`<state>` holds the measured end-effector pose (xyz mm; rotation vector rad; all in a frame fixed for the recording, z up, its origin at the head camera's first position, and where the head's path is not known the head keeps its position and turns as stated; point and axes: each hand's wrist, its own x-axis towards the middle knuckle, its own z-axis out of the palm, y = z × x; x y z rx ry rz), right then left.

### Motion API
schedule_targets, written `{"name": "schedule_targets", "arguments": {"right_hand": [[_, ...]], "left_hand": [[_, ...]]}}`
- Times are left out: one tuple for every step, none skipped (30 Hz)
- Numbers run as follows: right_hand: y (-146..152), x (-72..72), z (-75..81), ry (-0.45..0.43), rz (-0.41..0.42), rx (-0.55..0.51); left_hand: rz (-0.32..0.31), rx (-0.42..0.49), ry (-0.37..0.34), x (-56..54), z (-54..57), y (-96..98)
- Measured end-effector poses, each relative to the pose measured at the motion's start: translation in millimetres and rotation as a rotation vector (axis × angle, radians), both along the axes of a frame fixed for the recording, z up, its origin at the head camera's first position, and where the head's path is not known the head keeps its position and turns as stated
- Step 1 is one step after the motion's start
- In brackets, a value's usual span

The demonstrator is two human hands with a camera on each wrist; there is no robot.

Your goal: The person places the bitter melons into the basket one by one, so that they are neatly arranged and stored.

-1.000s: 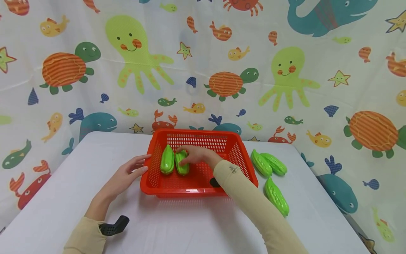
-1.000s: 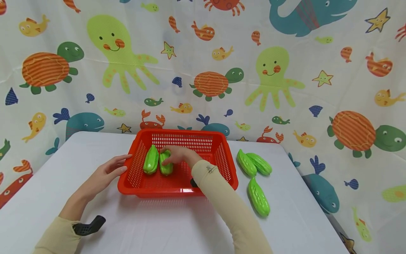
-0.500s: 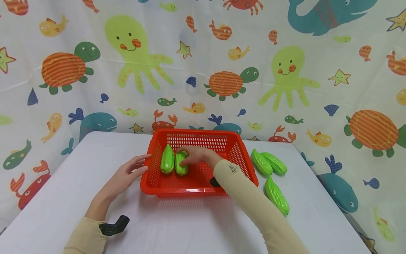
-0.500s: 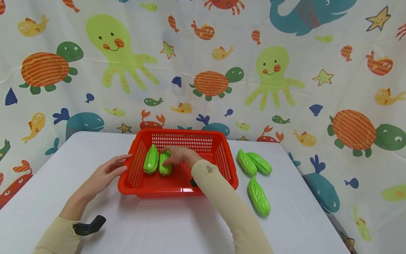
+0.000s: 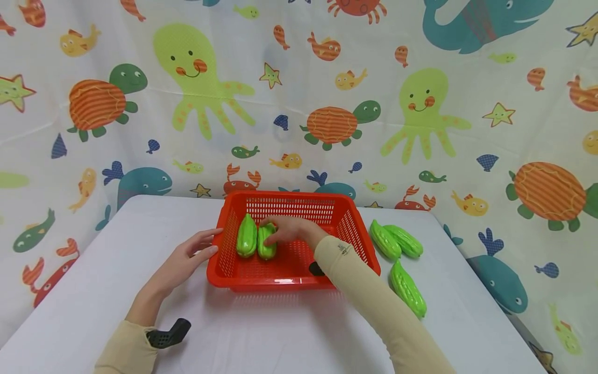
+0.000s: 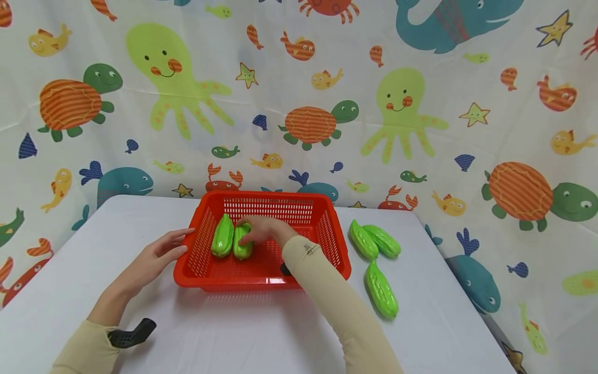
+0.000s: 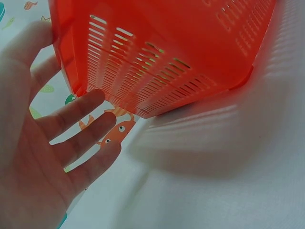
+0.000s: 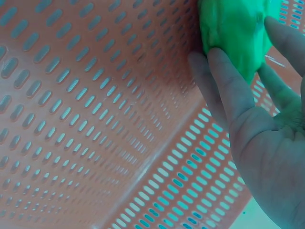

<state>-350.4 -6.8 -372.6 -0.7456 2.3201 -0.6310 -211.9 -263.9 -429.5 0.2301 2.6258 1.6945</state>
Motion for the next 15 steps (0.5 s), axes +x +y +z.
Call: {"name": "schedule_targets", "arguments": {"right_hand": [[-0.1,0.0,0.0,0.001,0.001,-0.001],[-0.3,0.1,0.1,0.001,0.000,-0.002],[-0.4,0.2,0.2,0.001,0.000,-0.003],[-0.4,0.2,0.2,-0.002,-0.004,-0.004],[-0.4,0.2,0.2,-0.006,-0.009,-0.006],[-0.5,0.3,0.3,-0.011,-0.014,-0.009],[-0.5,0.2,0.2,-0.014,-0.019,-0.012],[-0.5,0.1,0.0,-0.021,-0.026,-0.015],[-0.4,0.1,-0.1,-0.026,-0.032,-0.018],[-0.3,0.1,-0.3,-0.030,-0.037,-0.021],[-0.1,0.0,-0.4,-0.036,-0.039,-0.027],[-0.1,-0.1,-0.6,-0.040,-0.042,-0.035],[-0.1,-0.3,-0.7,-0.046,-0.044,-0.043],[0.0,-0.3,-0.7,-0.055,-0.047,-0.054],[0.0,-0.5,-0.7,-0.060,-0.049,-0.066]], "left_hand": [[-0.001,0.000,0.002,-0.1,0.1,-0.1],[-0.001,0.000,0.003,-0.1,0.2,-0.2],[0.000,-0.002,0.005,-0.1,0.3,-0.3],[0.000,-0.003,0.007,-0.2,0.4,-0.4],[-0.001,-0.005,0.007,-0.2,0.4,-0.5],[-0.001,-0.006,0.008,-0.3,0.5,-0.6],[-0.001,-0.007,0.009,-0.4,0.4,-0.8],[-0.001,-0.008,0.009,-0.5,0.4,-0.9],[-0.002,-0.009,0.009,-0.6,0.2,-1.0],[-0.002,-0.009,0.009,-0.6,0.1,-1.1],[-0.002,-0.009,0.008,-0.7,0.0,-1.2],[-0.003,-0.009,0.008,-0.8,-0.1,-1.4],[-0.003,-0.010,0.008,-0.8,-0.2,-1.4],[-0.002,-0.011,0.008,-0.9,-0.2,-1.5],[-0.002,-0.012,0.007,-0.9,-0.3,-1.6]]}}
